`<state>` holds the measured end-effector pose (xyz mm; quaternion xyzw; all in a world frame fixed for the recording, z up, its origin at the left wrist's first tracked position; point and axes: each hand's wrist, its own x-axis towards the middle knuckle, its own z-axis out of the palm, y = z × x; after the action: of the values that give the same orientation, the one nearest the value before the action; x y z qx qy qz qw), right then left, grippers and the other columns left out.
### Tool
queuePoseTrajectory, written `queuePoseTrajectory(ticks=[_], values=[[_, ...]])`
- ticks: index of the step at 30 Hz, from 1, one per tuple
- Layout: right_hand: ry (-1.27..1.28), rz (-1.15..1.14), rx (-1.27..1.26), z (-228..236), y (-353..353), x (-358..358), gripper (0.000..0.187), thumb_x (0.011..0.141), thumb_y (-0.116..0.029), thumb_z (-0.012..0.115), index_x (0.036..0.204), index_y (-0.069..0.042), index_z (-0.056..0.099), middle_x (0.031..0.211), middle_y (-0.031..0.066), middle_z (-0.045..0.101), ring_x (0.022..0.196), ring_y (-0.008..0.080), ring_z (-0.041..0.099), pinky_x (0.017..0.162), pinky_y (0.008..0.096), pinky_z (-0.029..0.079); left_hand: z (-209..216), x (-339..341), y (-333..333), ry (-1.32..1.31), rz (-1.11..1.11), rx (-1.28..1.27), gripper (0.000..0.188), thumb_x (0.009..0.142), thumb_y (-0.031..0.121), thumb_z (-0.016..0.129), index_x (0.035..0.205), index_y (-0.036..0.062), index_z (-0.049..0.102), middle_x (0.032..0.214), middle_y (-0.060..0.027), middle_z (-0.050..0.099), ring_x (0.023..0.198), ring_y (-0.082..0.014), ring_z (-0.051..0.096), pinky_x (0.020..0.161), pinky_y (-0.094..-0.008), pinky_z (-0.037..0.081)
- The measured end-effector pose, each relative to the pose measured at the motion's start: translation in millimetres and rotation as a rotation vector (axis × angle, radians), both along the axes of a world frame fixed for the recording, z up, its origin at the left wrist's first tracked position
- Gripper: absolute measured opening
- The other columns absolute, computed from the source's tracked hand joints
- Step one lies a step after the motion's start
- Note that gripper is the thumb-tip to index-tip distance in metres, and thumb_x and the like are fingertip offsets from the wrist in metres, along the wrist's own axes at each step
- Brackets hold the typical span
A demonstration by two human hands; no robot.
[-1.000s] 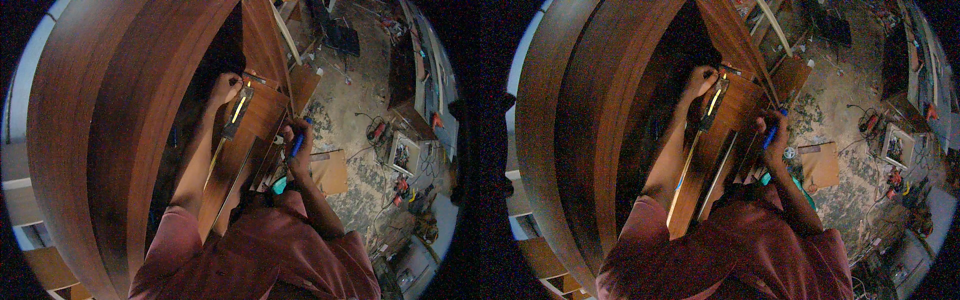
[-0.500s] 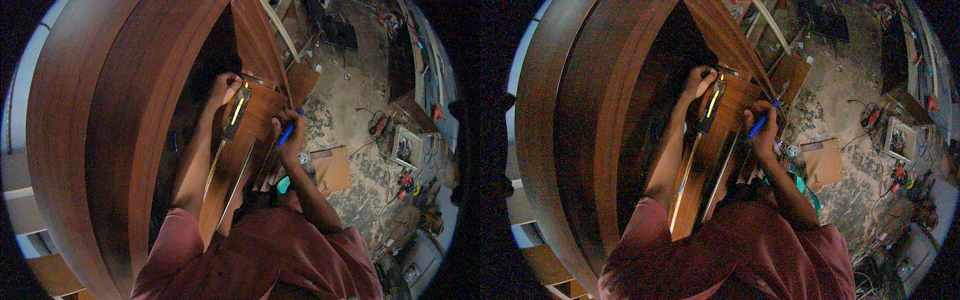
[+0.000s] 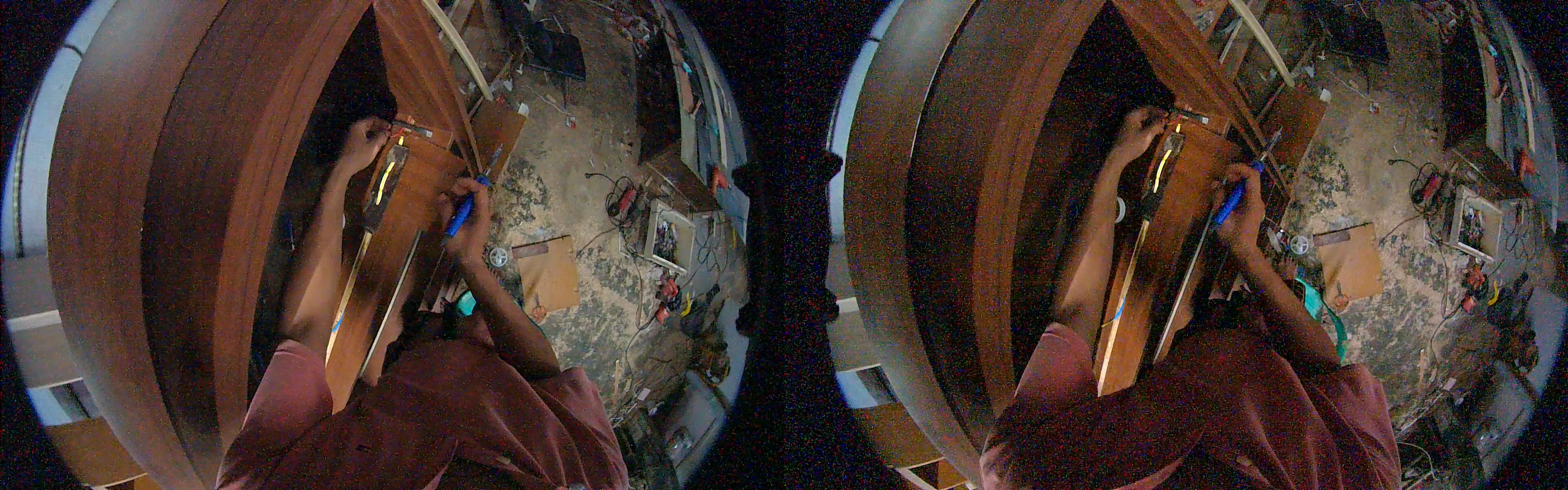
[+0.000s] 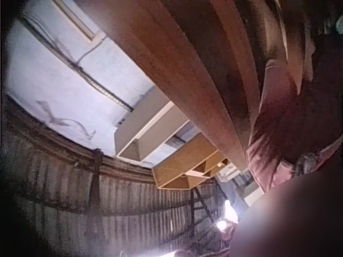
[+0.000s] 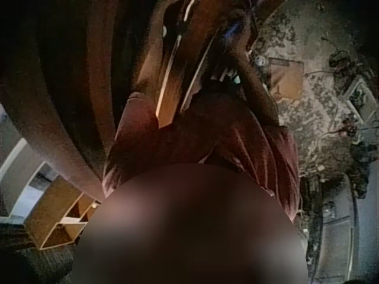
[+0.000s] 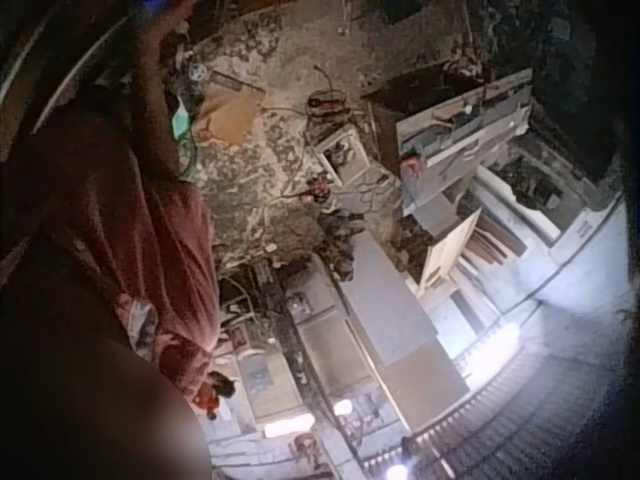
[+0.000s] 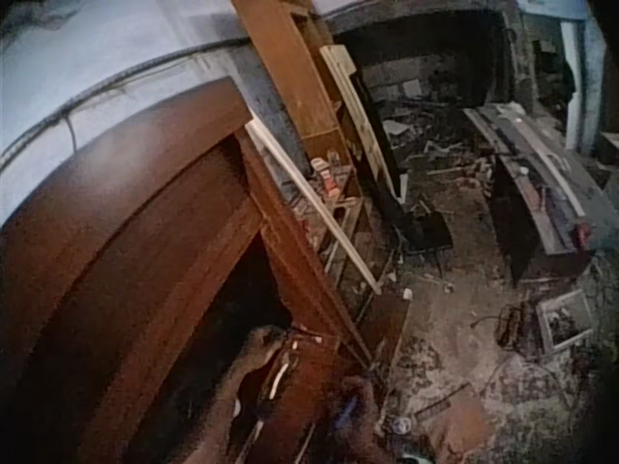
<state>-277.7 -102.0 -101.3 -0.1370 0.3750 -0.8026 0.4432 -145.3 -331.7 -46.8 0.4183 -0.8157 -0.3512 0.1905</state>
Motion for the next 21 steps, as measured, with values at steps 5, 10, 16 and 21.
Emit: queuePoseTrajectory(ticks=[5, 10, 16, 21], values=[[0.529, -0.108, 0.130, 5.1, 2.1, 0.3, 0.038, 0.083, 0.008, 0.064, 0.115, -0.008, 0.051, 0.097, 0.0017, 0.051, 0.088, 0.0116, 0.052, 0.081, 0.0259, 0.048, -2.1, 4.9, 1.6, -0.105, 0.024, -0.039, 0.021, 0.084, 0.010, 0.066, 0.101, 0.0000, 0.069, 0.101, -0.0113, 0.071, 0.093, -0.0214, 0.065, 0.085, -0.0350, 0.051], [0.539, -0.081, 0.214, 10.4, 1.9, -3.0, 0.039, 0.083, 0.007, 0.066, 0.116, -0.009, 0.051, 0.096, 0.0021, 0.053, 0.087, 0.0127, 0.052, 0.080, 0.0263, 0.048, -5.3, 5.8, 5.8, -0.116, 0.058, -0.021, 0.019, 0.083, 0.009, 0.066, 0.099, -0.0003, 0.070, 0.097, -0.0142, 0.071, 0.092, -0.0212, 0.066, 0.085, -0.0336, 0.050], [0.426, -0.043, 0.188, 14.9, 2.1, -3.4, 0.040, 0.082, 0.007, 0.067, 0.116, -0.009, 0.051, 0.094, 0.0030, 0.054, 0.087, 0.0136, 0.053, 0.079, 0.0263, 0.048, 3.3, 1.1, 15.9, -0.154, 0.026, -0.140, 0.020, 0.083, 0.014, 0.069, 0.095, -0.0014, 0.071, 0.091, -0.0140, 0.072, 0.084, -0.0212, 0.067, 0.080, -0.0343, 0.051], [0.222, -0.003, 0.131, 11.0, 1.5, -3.9, 0.031, 0.087, -0.002, 0.065, 0.115, -0.009, 0.053, 0.092, 0.0039, 0.056, 0.086, 0.0144, 0.054, 0.078, 0.0263, 0.049, 8.2, -5.0, 17.5, -0.161, 0.052, 0.000, 0.022, 0.082, 0.018, 0.070, 0.093, -0.0013, 0.071, 0.087, -0.0135, 0.072, 0.078, -0.0206, 0.067, 0.077, -0.0344, 0.052]])
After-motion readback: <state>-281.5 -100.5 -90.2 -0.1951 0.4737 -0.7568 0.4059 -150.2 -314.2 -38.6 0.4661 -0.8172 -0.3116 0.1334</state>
